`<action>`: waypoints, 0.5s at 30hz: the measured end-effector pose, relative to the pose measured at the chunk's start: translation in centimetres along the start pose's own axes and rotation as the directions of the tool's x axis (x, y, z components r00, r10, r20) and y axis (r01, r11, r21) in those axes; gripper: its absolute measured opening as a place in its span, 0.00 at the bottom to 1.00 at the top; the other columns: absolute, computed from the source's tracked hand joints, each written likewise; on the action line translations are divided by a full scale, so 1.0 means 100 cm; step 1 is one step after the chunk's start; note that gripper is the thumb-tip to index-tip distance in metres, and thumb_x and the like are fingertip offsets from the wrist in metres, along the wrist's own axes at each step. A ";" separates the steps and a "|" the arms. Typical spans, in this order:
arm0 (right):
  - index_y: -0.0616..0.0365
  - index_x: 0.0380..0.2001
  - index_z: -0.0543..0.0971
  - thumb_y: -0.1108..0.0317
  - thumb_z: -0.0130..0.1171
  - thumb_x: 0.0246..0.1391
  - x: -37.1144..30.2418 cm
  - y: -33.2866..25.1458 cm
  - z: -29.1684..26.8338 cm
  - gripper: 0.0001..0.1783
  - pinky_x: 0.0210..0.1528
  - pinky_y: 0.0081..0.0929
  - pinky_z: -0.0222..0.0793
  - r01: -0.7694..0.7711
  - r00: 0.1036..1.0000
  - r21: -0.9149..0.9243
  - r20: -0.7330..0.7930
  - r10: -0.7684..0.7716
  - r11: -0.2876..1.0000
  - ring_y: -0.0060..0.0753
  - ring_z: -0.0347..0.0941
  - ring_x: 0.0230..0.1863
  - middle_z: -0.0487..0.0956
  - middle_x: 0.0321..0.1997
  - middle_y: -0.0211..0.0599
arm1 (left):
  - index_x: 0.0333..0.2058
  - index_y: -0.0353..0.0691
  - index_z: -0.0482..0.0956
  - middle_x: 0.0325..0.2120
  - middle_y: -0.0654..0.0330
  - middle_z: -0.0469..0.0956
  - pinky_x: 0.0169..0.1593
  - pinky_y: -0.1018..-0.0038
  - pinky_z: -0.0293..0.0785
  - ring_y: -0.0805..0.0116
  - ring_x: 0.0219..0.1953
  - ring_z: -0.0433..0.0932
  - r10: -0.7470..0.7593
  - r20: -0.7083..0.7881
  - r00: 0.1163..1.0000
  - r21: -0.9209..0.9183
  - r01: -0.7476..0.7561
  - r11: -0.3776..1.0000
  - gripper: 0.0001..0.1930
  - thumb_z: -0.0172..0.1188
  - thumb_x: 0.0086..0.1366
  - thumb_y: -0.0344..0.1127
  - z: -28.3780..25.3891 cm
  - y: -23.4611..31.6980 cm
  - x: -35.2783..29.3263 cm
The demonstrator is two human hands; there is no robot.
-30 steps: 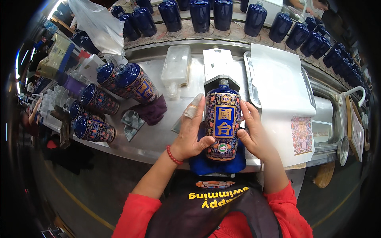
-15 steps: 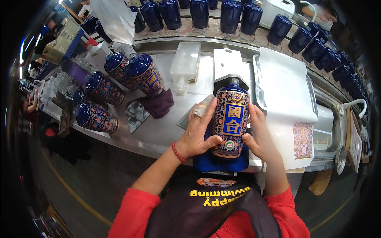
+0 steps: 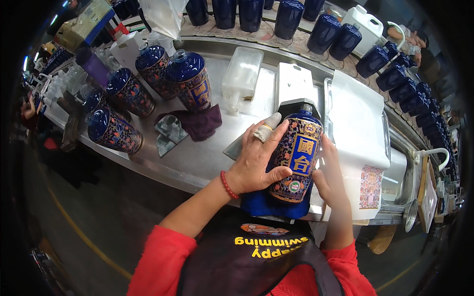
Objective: The person applies decorative stickers to cylindrical containers. They peel stickers from a sheet, align them on the container surface, and smooth them down with a small tool. The containers are handled one at a time on a workbench.
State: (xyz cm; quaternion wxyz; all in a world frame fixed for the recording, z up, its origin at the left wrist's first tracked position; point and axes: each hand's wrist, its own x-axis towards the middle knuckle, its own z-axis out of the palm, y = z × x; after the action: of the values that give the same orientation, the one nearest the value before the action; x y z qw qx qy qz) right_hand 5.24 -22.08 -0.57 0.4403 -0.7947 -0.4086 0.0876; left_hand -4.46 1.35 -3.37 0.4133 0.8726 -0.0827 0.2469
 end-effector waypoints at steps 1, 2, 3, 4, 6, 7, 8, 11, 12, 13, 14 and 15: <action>0.60 0.76 0.53 0.36 0.50 0.67 0.000 -0.001 0.000 0.48 0.70 0.39 0.58 -0.012 1.000 0.001 0.005 0.012 1.000 0.50 0.56 0.74 0.55 0.75 0.55 | 0.72 0.33 0.54 0.66 0.35 0.61 0.74 0.47 0.40 0.37 0.70 0.56 0.016 0.002 1.000 0.010 -0.016 1.000 0.53 0.45 0.66 0.75 0.001 0.001 -0.001; 0.61 0.76 0.53 0.36 0.50 0.67 -0.001 -0.001 0.001 0.49 0.70 0.39 0.59 -0.016 1.000 0.006 -0.001 0.016 1.000 0.50 0.57 0.73 0.56 0.75 0.55 | 0.72 0.33 0.54 0.65 0.34 0.62 0.73 0.47 0.40 0.36 0.69 0.56 0.000 -0.007 1.000 0.008 0.000 1.000 0.52 0.45 0.66 0.75 0.002 0.001 -0.001; 0.62 0.75 0.53 0.36 0.50 0.66 -0.001 -0.002 0.001 0.50 0.69 0.39 0.59 -0.019 1.000 0.011 -0.008 0.019 1.000 0.49 0.58 0.73 0.56 0.75 0.55 | 0.72 0.33 0.54 0.65 0.34 0.62 0.73 0.46 0.40 0.36 0.69 0.57 -0.015 -0.021 1.000 0.001 0.015 1.000 0.52 0.45 0.67 0.75 0.003 0.001 -0.002; 0.63 0.75 0.52 0.36 0.50 0.66 -0.002 -0.002 0.001 0.50 0.69 0.38 0.59 -0.042 0.999 0.013 -0.006 0.042 0.999 0.48 0.58 0.73 0.57 0.75 0.54 | 0.72 0.33 0.54 0.65 0.34 0.62 0.73 0.45 0.40 0.35 0.69 0.57 -0.035 -0.022 0.999 -0.003 0.035 0.999 0.52 0.45 0.67 0.75 0.004 0.002 -0.003; 0.64 0.75 0.52 0.36 0.50 0.66 -0.002 -0.001 0.000 0.50 0.68 0.38 0.60 -0.074 0.997 0.007 -0.008 0.074 0.997 0.48 0.58 0.72 0.58 0.75 0.54 | 0.71 0.32 0.56 0.65 0.34 0.62 0.72 0.47 0.42 0.36 0.68 0.57 -0.054 -0.043 0.998 -0.024 0.053 0.998 0.50 0.45 0.68 0.73 0.003 0.002 -0.006; 0.64 0.75 0.52 0.36 0.50 0.66 -0.002 0.000 0.001 0.50 0.68 0.38 0.60 -0.076 0.997 0.011 0.002 0.076 0.997 0.47 0.59 0.71 0.58 0.75 0.54 | 0.71 0.31 0.57 0.65 0.35 0.62 0.72 0.48 0.44 0.38 0.68 0.58 -0.050 -0.045 0.998 -0.015 0.049 0.999 0.50 0.46 0.68 0.72 0.002 0.002 -0.007; 0.64 0.75 0.52 0.36 0.50 0.66 -0.002 0.001 0.000 0.50 0.68 0.37 0.60 -0.064 0.998 0.006 0.006 0.064 0.998 0.46 0.60 0.70 0.58 0.75 0.54 | 0.70 0.30 0.58 0.66 0.36 0.62 0.72 0.50 0.46 0.39 0.68 0.58 -0.043 -0.046 0.998 -0.007 0.042 0.999 0.49 0.47 0.68 0.72 0.001 0.001 -0.007; 0.64 0.75 0.52 0.35 0.50 0.66 -0.002 0.005 0.002 0.51 0.67 0.37 0.61 -0.065 0.998 -0.021 -0.011 0.065 0.998 0.42 0.64 0.65 0.58 0.75 0.53 | 0.71 0.35 0.58 0.65 0.35 0.62 0.71 0.47 0.45 0.37 0.67 0.59 -0.047 -0.054 0.997 -0.028 0.046 0.999 0.48 0.47 0.68 0.72 0.003 0.001 -0.006; 0.64 0.75 0.52 0.35 0.50 0.66 -0.002 0.005 0.002 0.51 0.66 0.37 0.62 -0.068 0.997 -0.029 -0.027 0.067 0.997 0.41 0.65 0.63 0.58 0.75 0.53 | 0.72 0.36 0.57 0.65 0.35 0.62 0.71 0.46 0.44 0.36 0.67 0.58 -0.058 -0.043 0.997 -0.045 0.056 0.997 0.48 0.46 0.68 0.72 0.003 0.001 -0.005; 0.64 0.75 0.52 0.35 0.51 0.66 -0.002 0.004 0.003 0.51 0.66 0.38 0.62 -0.076 0.997 -0.003 -0.028 0.076 0.997 0.41 0.65 0.63 0.58 0.75 0.53 | 0.72 0.37 0.58 0.65 0.35 0.62 0.71 0.46 0.44 0.36 0.68 0.58 -0.072 -0.057 0.996 -0.071 0.067 0.995 0.48 0.46 0.68 0.72 0.003 0.001 -0.005; 0.63 0.75 0.53 0.36 0.51 0.66 -0.002 0.003 0.003 0.50 0.66 0.38 0.62 -0.080 0.996 0.026 -0.038 0.081 0.996 0.41 0.65 0.63 0.58 0.75 0.52 | 0.72 0.37 0.58 0.65 0.35 0.62 0.71 0.46 0.44 0.36 0.68 0.58 -0.082 -0.057 0.995 -0.090 0.077 0.993 0.48 0.47 0.68 0.72 0.002 0.001 -0.004; 0.63 0.75 0.53 0.36 0.52 0.66 -0.002 0.001 0.003 0.50 0.66 0.38 0.62 -0.089 0.995 0.053 -0.043 0.091 0.995 0.41 0.66 0.63 0.58 0.74 0.52 | 0.72 0.38 0.58 0.65 0.36 0.62 0.71 0.46 0.44 0.37 0.68 0.58 -0.090 -0.056 0.994 -0.109 0.084 0.991 0.48 0.47 0.68 0.72 0.002 0.001 -0.002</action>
State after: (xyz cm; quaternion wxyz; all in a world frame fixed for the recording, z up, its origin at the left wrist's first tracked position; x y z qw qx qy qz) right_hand 5.03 -22.07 -0.90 0.4653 -0.8025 -0.3600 0.0999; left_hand -4.65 1.10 -3.50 0.4720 0.8441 -0.0450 0.2504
